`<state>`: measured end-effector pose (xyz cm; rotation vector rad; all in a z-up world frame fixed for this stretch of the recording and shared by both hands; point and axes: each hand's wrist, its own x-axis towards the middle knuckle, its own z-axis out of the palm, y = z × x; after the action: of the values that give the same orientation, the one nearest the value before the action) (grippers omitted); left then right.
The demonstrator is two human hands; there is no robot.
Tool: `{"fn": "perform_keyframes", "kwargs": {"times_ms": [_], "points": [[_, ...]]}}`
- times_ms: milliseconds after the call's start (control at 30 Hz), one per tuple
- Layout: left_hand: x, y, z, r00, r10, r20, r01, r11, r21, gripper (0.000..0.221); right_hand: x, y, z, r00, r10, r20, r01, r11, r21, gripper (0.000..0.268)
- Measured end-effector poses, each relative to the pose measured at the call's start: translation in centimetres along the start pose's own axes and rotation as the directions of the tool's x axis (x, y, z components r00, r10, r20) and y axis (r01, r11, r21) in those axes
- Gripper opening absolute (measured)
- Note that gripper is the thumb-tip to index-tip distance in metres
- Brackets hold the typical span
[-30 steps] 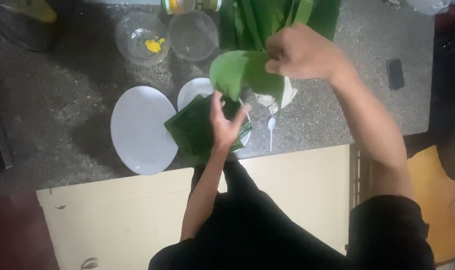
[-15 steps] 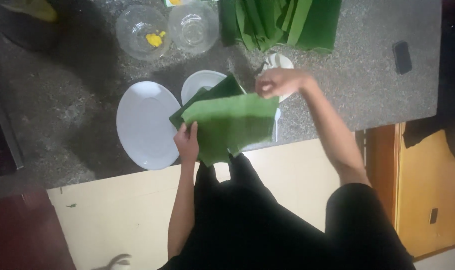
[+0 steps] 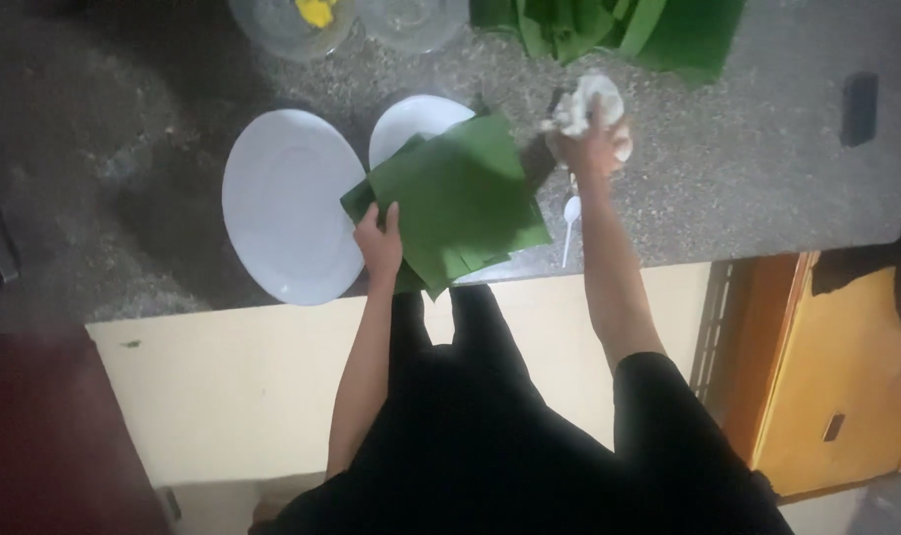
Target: Wiping and cleaning individual banana leaves with a cloth and stacking them on a plate.
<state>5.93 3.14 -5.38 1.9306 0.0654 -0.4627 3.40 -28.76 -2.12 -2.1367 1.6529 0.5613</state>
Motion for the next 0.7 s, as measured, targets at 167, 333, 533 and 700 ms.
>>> {"fn": "perform_keyframes", "kwargs": {"times_ms": [167, 333, 533, 700], "points": [[-0.4, -0.9, 0.1, 0.999, 0.01, -0.036, -0.011, 1.0, -0.03, 0.04, 7.7, 5.4, 4.8, 0.974, -0.087, -0.208, 0.128, 0.973, 0.194, 0.059], [-0.2, 1.4, -0.3, 0.991, 0.132, -0.023, -0.133, 0.989, -0.062, 0.034, 2.5, 4.4, 3.2, 0.526, -0.481, -0.701, 0.692, 0.722, 0.023, 0.042], [1.9, 5.9, -0.1, 0.973, 0.23, -0.037, -0.226, 0.97, 0.092, 0.043, -5.3, 5.9, 3.1, 0.589, -0.33, -0.738, 0.724, 0.622, 0.299, 0.02], [3.2, 3.7, 0.3, 0.982, 0.185, 0.04, -0.186, 0.982, 0.031, 0.041, -13.2, 3.6, 3.1, 0.681, -0.487, -0.547, 0.702, 0.647, 0.297, 0.017]]}}
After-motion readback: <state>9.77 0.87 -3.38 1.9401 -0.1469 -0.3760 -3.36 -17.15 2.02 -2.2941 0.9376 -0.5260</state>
